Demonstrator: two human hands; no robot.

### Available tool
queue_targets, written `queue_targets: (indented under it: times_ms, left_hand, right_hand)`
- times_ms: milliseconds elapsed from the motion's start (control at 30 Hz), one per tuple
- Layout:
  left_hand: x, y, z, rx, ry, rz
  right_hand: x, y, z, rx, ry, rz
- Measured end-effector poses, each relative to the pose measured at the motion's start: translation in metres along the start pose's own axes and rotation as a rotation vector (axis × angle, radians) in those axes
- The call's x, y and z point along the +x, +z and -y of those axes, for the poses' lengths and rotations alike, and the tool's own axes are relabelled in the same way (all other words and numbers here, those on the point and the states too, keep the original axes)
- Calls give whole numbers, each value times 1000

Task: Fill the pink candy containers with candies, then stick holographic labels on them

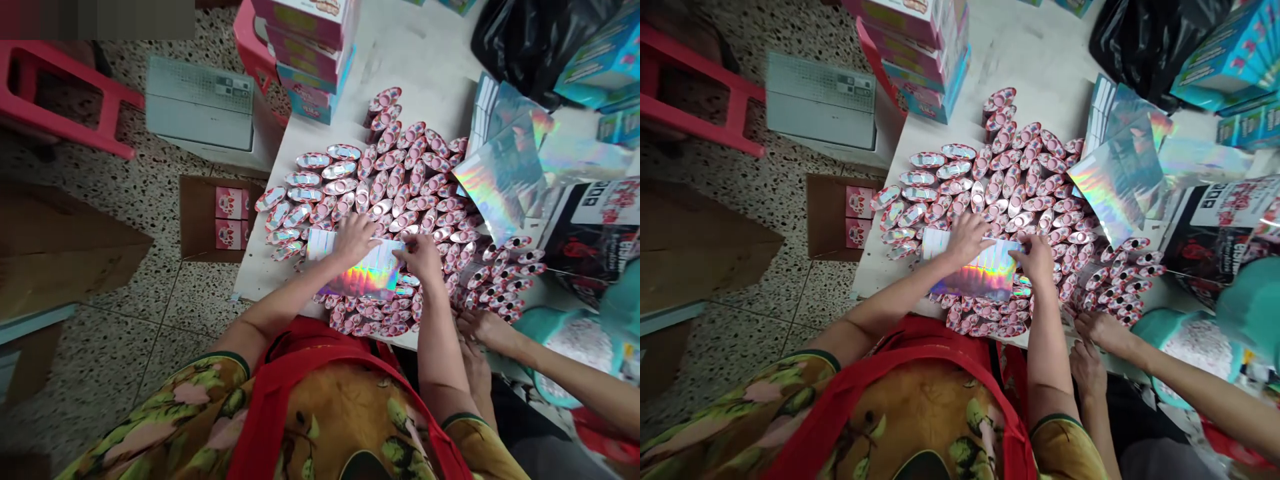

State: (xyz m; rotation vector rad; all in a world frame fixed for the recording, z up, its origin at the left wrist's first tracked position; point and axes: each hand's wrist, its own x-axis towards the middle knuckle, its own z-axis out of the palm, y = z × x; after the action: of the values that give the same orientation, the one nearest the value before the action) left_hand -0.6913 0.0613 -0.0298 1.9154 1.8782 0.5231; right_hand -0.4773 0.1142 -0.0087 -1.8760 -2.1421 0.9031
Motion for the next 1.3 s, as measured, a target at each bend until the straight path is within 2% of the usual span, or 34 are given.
queue_targets:
  times_ms: [100,200,333,533,667,767,833,933,1000,1067,1200,1300]
  left_hand:
    - [-2,20,-23,59,66,72]
    - [1,28,-31,92,97,71]
    - [-9,32,-35,86,174,18]
    - [-33,33,-33,43,186,-47]
    - [-41,23,-35,-167,187,-34]
    - [-47,12,-36,-486,57,-36]
    - [-49,2,-34,-751,-135,-89]
    - [-47,-14,-27,-1095,-427,-218]
    - [-44,-24,-20,-1230,-532,-260]
    - [-40,-32,-14,-1310,-571,-271]
    - [-33,-40,-4,-1383,-583,-335]
    - [-29,-38,6,-1388,-618,-371]
  right_hand:
    - [-18,11,-13,0,-14,-76]
    - [-16,20,-9,246,32,-67]
    - [-18,26,2,529,176,-27]
    - [-26,32,12,672,238,-5]
    - [-27,33,13,692,246,20]
    - [-29,33,10,652,234,27]
    - [-33,31,6,542,193,-21]
    - [-39,24,7,231,44,-235]
    - [-42,21,15,112,-63,-330]
    - [-40,22,29,178,-127,-256]
    - [-23,38,57,561,-103,119]
    - [-4,51,71,781,-41,226]
